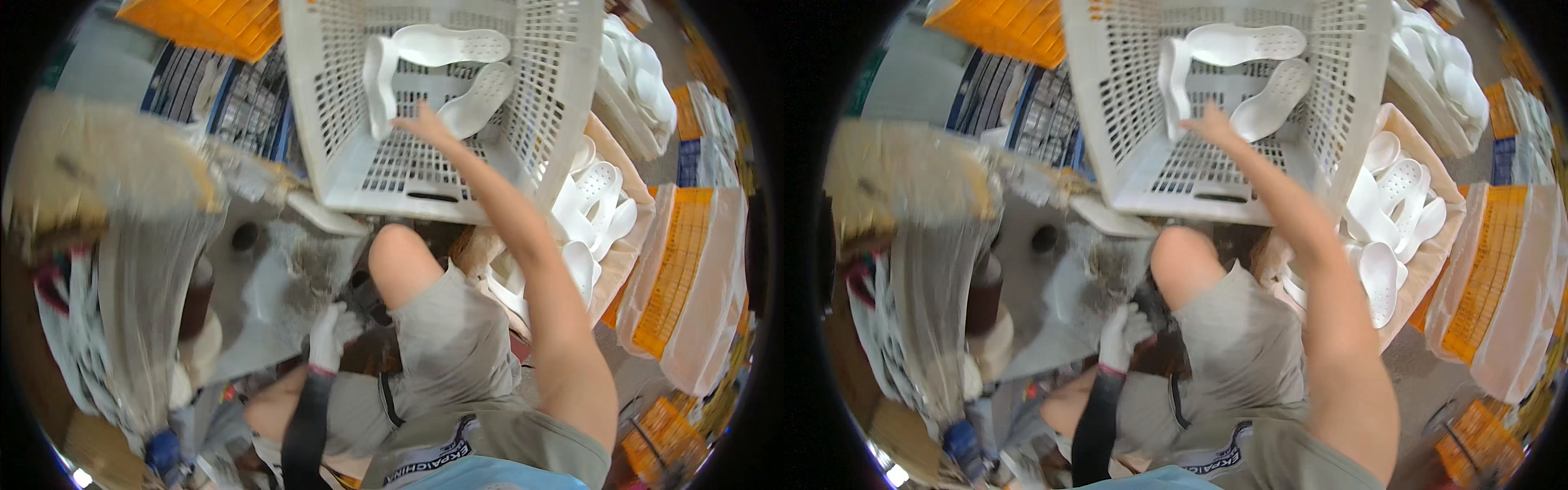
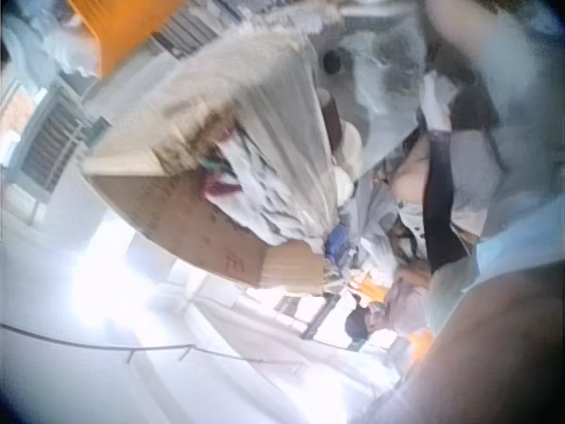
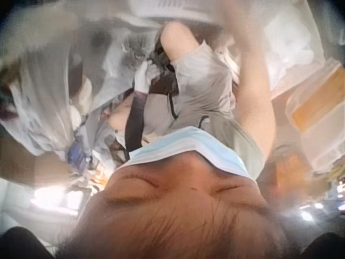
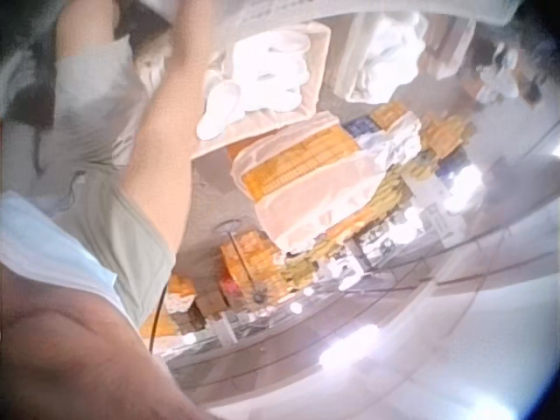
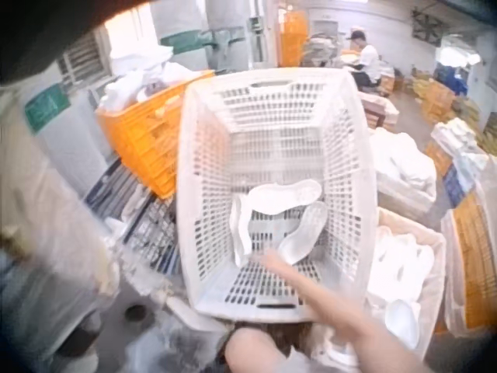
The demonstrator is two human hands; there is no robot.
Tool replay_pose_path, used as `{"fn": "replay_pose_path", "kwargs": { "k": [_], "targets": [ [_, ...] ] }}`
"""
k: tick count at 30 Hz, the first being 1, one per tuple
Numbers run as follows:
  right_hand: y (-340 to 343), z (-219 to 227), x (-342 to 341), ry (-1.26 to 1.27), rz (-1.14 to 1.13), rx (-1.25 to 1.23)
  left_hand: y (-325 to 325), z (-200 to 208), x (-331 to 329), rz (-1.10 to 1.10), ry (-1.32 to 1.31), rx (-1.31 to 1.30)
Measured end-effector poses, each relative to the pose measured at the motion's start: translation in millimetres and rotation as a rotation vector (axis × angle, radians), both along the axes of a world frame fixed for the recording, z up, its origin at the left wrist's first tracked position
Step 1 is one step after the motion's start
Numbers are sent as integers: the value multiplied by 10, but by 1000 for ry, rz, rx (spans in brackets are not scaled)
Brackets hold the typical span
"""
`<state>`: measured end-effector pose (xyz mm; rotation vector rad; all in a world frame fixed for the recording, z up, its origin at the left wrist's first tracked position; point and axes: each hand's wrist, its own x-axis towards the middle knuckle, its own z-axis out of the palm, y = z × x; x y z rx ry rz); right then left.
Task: The person sits on the floor and repeatedly rubs white slipper soles against a rotating brush on a machine to clean them. After cleaning each slipper, the person places it into a white plastic basket nearby.
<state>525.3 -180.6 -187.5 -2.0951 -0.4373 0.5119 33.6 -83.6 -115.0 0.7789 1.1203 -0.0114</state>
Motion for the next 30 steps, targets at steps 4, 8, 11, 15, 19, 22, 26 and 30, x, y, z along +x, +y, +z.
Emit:
{"fn": "replay_pose_path", "kwargs": {
  "k": [4, 8, 11, 15, 19, 22, 26, 30],
  "targets": [
    [907, -831, 286, -21, -116, -253, 25, 234, -92, 10, 171, 68],
    [405, -170, 184, -558, -170, 70, 51, 454, -46, 81, -3, 63],
    [-135, 273, 226, -336, -302, 197, -65, 529, 225, 48, -213, 114],
    [-429, 25, 324, -278, -72, -242, -399, 773, 392, -66, -375, 71],
    [-540, -636, 548, -754, 247, -745, -515, 1065, -58, 7, -133, 186],
    [-532, -987, 825, -1036, 370, -651, -440, 1046, -299, 180, -60, 171],
    [-427, -900, 1151, -908, 487, -1135, -342, 936, -161, 222, -36, 148],
    [-378, 209, 947, -921, 330, -638, -364, 1154, 394, 147, -220, 267]
  ]
}}
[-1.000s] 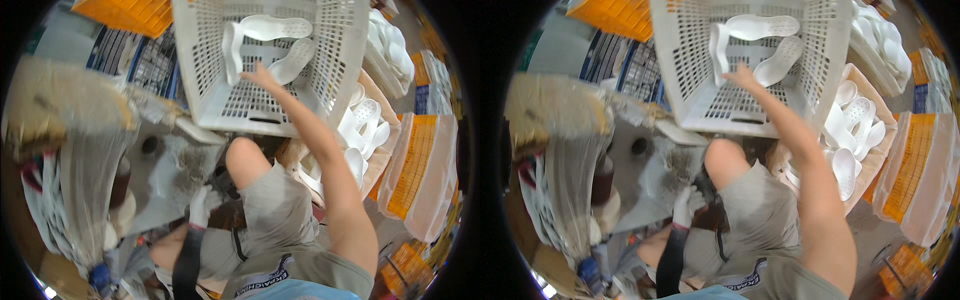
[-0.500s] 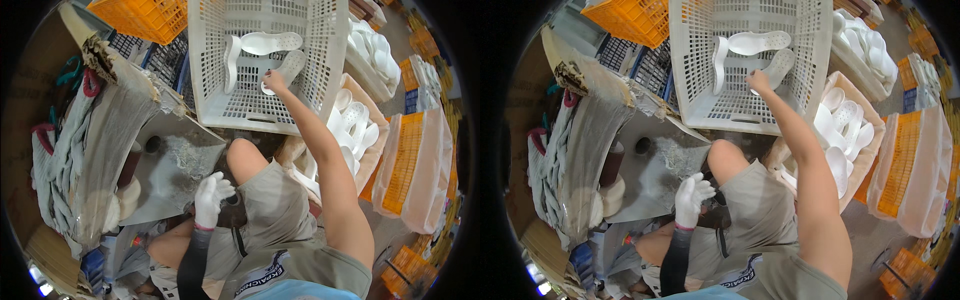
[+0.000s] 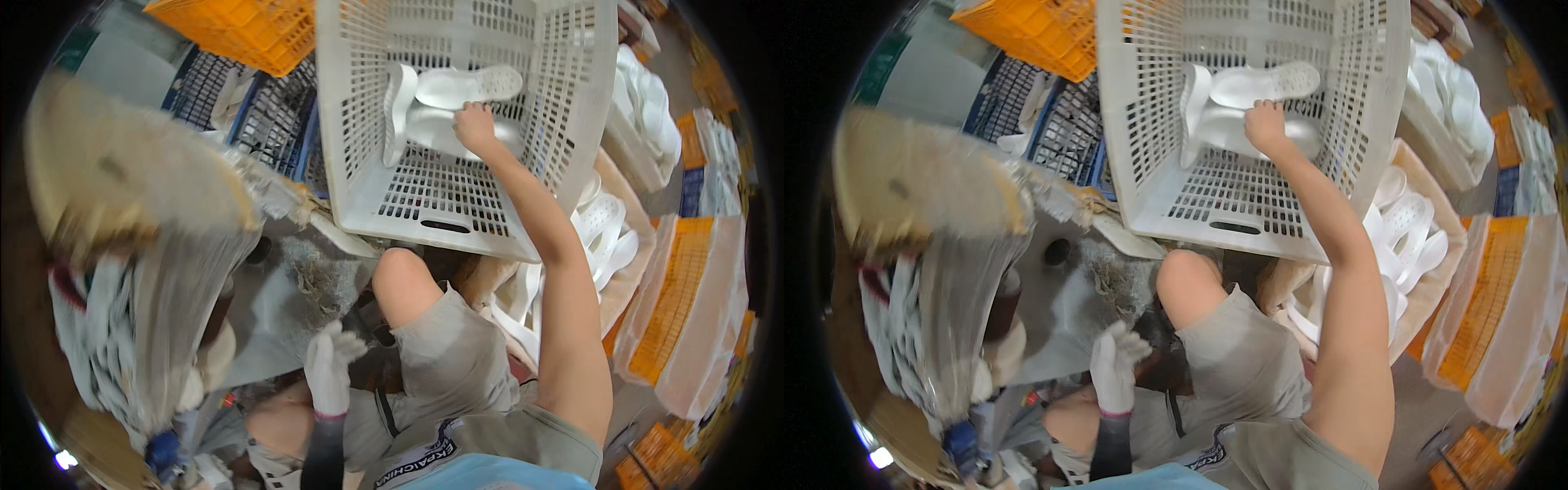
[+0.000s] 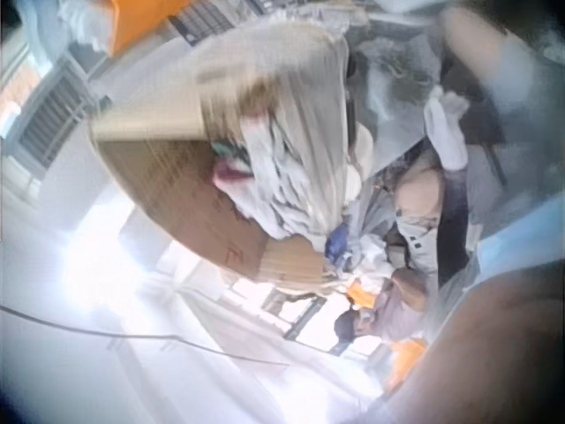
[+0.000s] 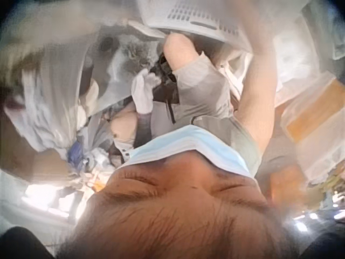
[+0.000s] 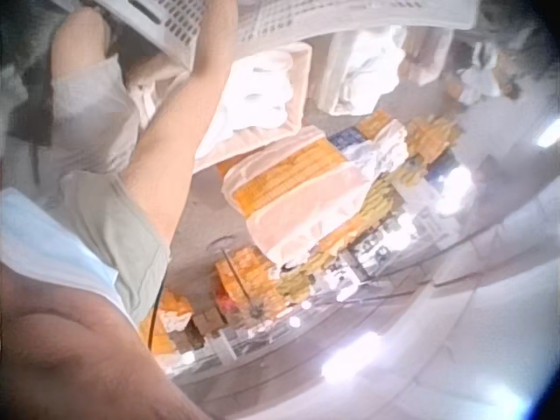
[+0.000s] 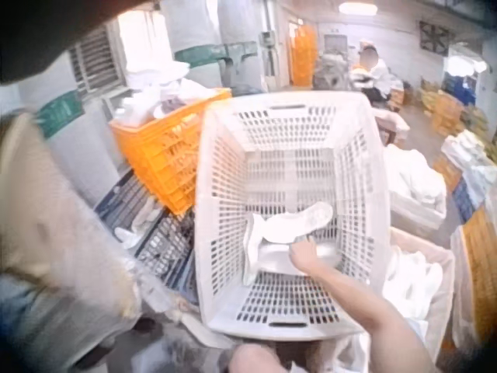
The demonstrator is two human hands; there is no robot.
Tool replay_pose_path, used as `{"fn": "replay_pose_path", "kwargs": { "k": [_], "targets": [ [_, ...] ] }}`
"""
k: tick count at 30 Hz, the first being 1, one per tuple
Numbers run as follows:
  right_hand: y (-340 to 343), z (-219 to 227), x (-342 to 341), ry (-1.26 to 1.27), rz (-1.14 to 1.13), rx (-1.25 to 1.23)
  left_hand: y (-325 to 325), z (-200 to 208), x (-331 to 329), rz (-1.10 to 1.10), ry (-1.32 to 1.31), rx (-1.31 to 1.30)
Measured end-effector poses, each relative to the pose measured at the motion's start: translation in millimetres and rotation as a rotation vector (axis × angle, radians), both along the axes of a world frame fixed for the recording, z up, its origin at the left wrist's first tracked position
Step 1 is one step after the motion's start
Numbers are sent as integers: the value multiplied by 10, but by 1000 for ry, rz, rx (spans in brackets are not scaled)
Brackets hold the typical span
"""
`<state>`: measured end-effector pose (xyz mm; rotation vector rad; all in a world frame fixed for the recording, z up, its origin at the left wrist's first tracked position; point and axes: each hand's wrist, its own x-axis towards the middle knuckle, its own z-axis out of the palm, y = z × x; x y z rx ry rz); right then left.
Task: The person sits on the floor and repeatedly rubs white slipper soles against a rotating brush on a machine to clean them. After cleaning each slipper, the person places it into a white plastic basket nearby.
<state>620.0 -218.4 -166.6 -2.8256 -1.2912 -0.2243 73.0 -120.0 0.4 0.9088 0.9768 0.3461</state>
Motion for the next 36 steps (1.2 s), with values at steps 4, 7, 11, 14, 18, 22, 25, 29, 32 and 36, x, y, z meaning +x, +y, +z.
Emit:
{"fn": "replay_pose_path", "kwargs": {
  "k": [4, 7, 11, 14, 18, 22, 25, 29, 32, 36],
  "targets": [
    [-180, 1623, -1073, 892, -172, 598, -185, 325, 735, 45, -325, 228],
    [-368, 2225, -2201, 883, 37, 409, -508, 218, 1009, 149, -501, 17],
    [-477, 2084, -3391, 694, 577, 479, -403, -157, 517, 456, -403, -265],
    [-234, 1924, -3798, 725, 581, 600, 269, -388, 109, 395, -681, -228],
    [490, 2042, -4146, 898, 223, 840, 1115, -695, 307, 405, -812, -111],
    [1058, 2076, -4373, 997, 104, 898, 1656, -895, 247, 369, -589, -100],
    [1380, 1885, -4413, 900, 181, 732, 1759, -851, -218, 116, 127, 490],
    [1719, 1795, -4336, 1064, 140, 606, 1426, -545, -546, -187, 899, 1187],
    [1599, 1969, -4331, 1048, 358, 627, 1124, -339, -307, 326, -216, 256],
    [786, 2286, -4418, 799, 340, 495, 1092, -351, 47, 348, -600, 53]
  ]
}}
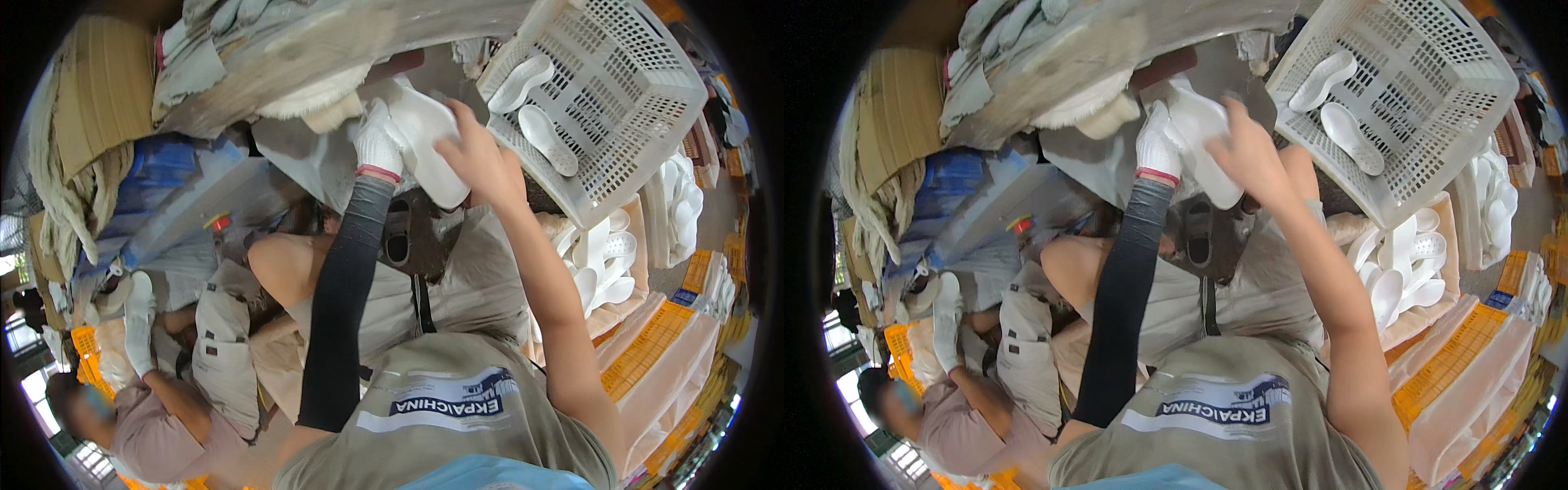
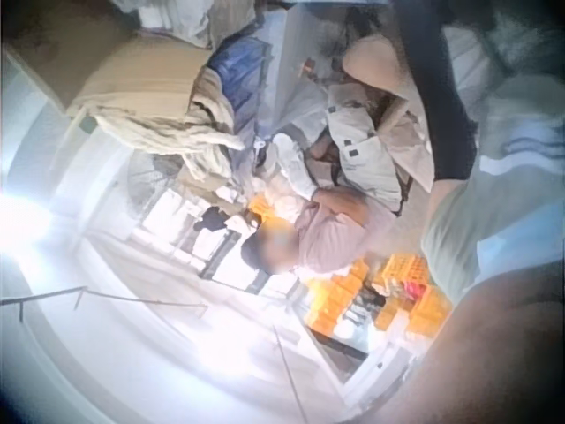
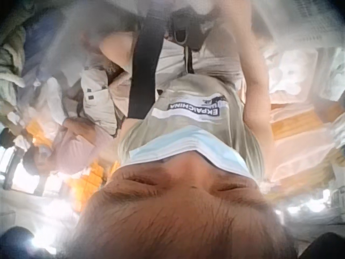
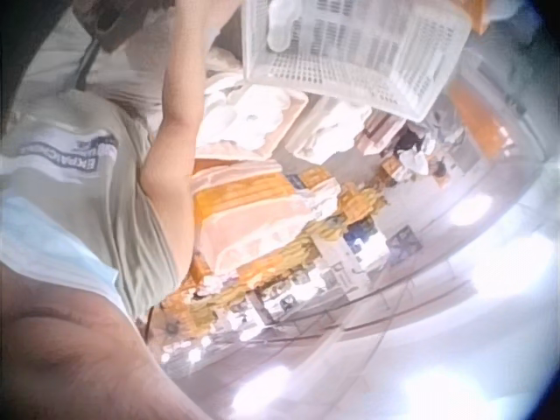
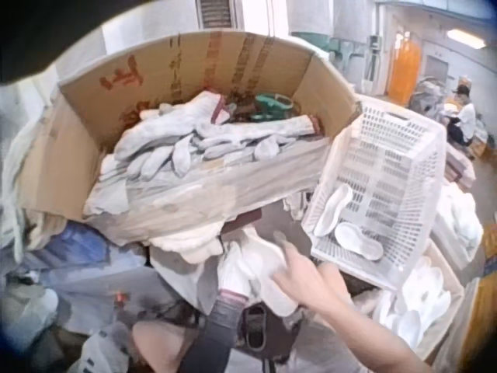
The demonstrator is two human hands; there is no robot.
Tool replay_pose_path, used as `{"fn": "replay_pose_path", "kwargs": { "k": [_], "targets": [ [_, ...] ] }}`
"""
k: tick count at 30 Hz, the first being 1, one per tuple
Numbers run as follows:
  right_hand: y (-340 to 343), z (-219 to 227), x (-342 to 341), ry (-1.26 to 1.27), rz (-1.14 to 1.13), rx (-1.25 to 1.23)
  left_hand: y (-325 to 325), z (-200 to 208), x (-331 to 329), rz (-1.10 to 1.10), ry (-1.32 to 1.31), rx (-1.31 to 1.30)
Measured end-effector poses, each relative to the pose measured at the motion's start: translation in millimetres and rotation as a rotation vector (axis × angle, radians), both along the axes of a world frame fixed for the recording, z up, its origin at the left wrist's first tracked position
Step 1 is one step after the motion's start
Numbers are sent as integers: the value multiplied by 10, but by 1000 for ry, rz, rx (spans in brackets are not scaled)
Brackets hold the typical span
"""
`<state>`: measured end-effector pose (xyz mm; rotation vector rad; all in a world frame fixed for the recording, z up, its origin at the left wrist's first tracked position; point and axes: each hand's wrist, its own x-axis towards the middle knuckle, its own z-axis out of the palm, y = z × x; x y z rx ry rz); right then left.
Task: The person sits on the floor and repeatedly rubs white slipper soles against a rotating brush on a machine to clean them. After cleaning each slipper, the person places it into a white plastic basket nearby.
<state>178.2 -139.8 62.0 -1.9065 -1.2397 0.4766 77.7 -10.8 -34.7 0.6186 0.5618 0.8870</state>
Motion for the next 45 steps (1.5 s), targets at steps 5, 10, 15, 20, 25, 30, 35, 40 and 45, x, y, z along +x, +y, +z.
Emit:
{"fn": "replay_pose_path", "kwargs": {
  "k": [5, 10, 15, 20, 25, 30, 35, 40, 45],
  "targets": [
    [-396, -175, -242, 207, -194, 266, 269, -425, 122, -2, 406, 493],
    [165, -356, -175, 292, -172, 305, 548, -424, -284, -124, 367, 103],
    [617, -415, -81, 294, -87, 291, 378, -153, -888, -13, 1375, 761],
    [776, -577, -175, 197, 4, 216, 72, -44, -566, 63, 429, 71],
    [-46, -418, -268, -261, 0, 275, -299, 207, -296, 17, 264, 53],
    [-1132, -525, -433, -724, 327, 228, -718, -65, -309, 21, 430, 181],
    [-803, -468, -659, 82, -49, 69, 118, -606, -665, 126, 993, 336],
    [146, -28, -1136, 30, 84, 123, 611, -908, -770, 262, 1314, 1171],
    [87, 83, -1188, -239, 182, 341, 310, -835, -464, 327, 246, 236]
  ]
}}
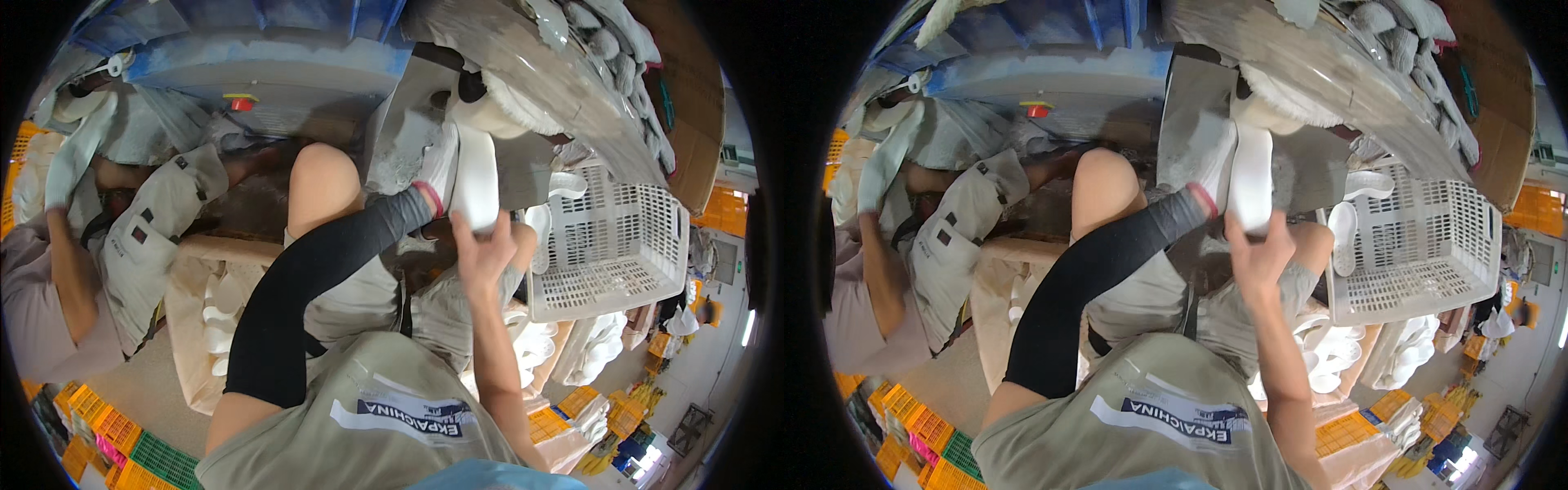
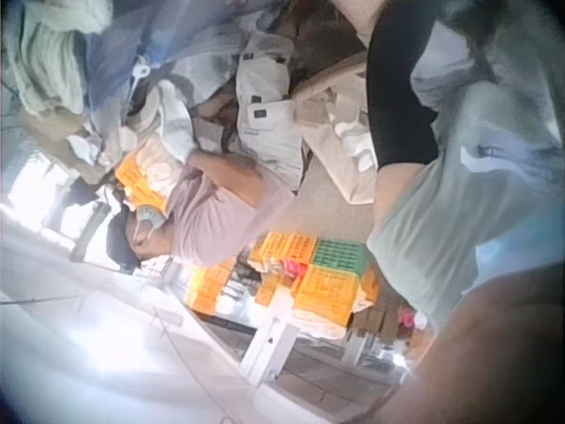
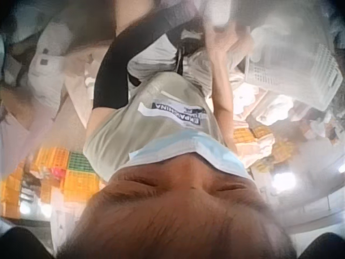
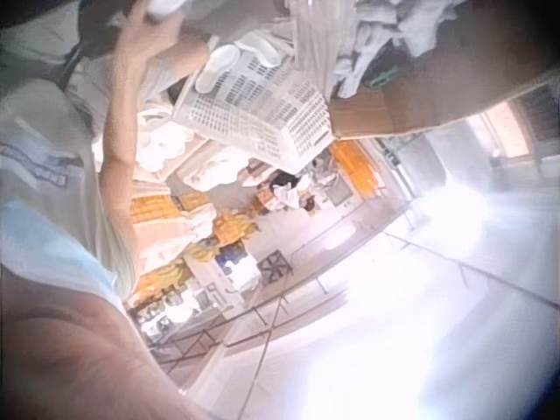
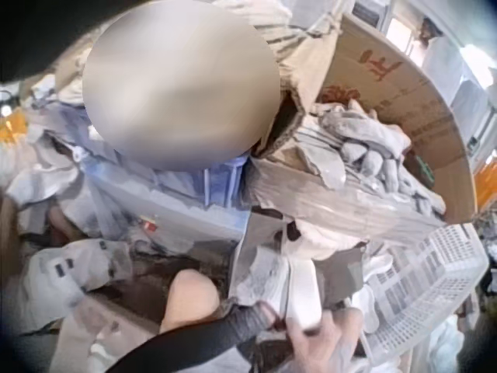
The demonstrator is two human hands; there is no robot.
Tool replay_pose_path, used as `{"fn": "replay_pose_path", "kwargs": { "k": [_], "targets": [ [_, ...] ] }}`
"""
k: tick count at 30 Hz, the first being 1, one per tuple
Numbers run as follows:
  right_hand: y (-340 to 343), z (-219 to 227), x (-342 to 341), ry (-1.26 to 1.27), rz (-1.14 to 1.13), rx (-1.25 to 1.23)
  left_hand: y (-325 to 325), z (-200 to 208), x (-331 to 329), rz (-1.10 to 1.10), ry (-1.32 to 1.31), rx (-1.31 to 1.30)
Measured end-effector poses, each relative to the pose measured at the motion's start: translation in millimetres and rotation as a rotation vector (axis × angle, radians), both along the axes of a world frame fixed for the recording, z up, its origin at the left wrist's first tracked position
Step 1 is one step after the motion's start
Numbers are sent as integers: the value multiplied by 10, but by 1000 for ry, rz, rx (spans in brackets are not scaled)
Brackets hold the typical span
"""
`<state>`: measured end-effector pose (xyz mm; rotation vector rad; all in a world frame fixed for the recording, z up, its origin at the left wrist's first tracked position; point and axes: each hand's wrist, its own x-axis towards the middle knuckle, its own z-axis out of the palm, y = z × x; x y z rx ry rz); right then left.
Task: The person sits on the floor and repeatedly rubs white slipper soles against a rotating brush on a machine to clean them. After cleaning each slipper, the person places it into a white plastic basket nearby.
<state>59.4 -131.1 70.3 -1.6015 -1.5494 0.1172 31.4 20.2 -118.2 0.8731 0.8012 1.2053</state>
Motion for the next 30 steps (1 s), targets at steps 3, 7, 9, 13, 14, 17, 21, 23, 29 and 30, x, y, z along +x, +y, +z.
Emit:
{"fn": "replay_pose_path", "kwargs": {
  "k": [3, 7, 9, 13, 14, 17, 21, 23, 29, 30],
  "targets": [
    [30, -125, 79, 161, -210, -326, -82, 52, 67, -137, -71, -51],
    [-8, -347, 16, 275, -180, -91, 75, 15, -126, 21, 569, 107],
    [77, -364, -79, 412, -233, -108, 109, 26, -238, -190, -122, 5],
    [-56, -81, -138, 336, -176, -198, -324, 248, -213, -284, -221, -64],
    [-262, 38, -172, 297, -175, -193, -513, 327, -152, -152, -87, 98],
    [-524, 170, -103, -259, -41, 69, -785, 485, 30, -265, -737, -436],
    [-55, -316, 272, -101, -19, -143, -294, 440, 113, -177, -571, -334],
    [364, -634, 501, -129, -39, -89, -9, 314, 158, -14, -231, -306],
    [421, -561, 616, 20, 50, -183, -3, -219, 658, -48, -369, -241],
    [229, -438, 524, 137, 10, -321, 22, -304, 708, -167, -644, -319]
  ]
}}
